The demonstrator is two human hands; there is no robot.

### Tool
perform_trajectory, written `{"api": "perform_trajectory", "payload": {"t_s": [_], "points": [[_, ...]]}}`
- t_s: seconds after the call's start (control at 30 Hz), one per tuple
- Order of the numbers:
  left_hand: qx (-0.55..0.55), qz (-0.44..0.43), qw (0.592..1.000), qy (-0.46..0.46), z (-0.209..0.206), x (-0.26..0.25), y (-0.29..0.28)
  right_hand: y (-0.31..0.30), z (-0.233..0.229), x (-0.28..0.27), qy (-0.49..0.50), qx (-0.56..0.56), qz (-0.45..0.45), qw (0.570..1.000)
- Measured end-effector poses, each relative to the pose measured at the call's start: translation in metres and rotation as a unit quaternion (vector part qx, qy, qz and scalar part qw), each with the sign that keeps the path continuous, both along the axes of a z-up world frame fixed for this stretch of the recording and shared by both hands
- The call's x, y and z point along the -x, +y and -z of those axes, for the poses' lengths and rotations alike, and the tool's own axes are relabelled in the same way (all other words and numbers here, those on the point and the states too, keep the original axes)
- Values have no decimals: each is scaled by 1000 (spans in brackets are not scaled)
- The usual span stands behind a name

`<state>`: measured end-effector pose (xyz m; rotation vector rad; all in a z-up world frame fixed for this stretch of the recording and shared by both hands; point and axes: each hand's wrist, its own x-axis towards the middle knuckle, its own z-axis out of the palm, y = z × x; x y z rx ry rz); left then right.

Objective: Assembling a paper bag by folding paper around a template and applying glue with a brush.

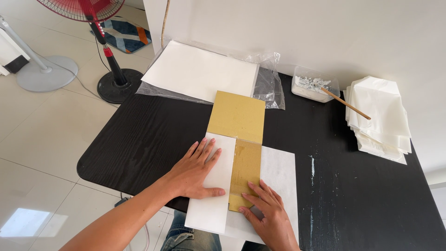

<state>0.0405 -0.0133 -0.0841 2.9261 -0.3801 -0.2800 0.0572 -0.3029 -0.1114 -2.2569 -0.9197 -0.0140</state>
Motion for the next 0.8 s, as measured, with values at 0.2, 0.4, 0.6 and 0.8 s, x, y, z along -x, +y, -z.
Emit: {"api": "perform_trajectory", "payload": {"t_s": [0.2, 0.4, 0.6, 0.8], "points": [[-5, 3, 1000, 29, -10, -4, 3, -1, -18, -3, -4, -15, -45, 999], [13, 14, 1000, 1, -1, -1, 9, -2, -18, -1, 9, -8, -47, 999], [42, 16, 999, 6, -4, 0, 10, -2, -24, 2, 10, -28, -57, 998], [38, 17, 999, -2, -3, -1, 10, -3, -24, 1, 11, -51, -59, 997]]}}
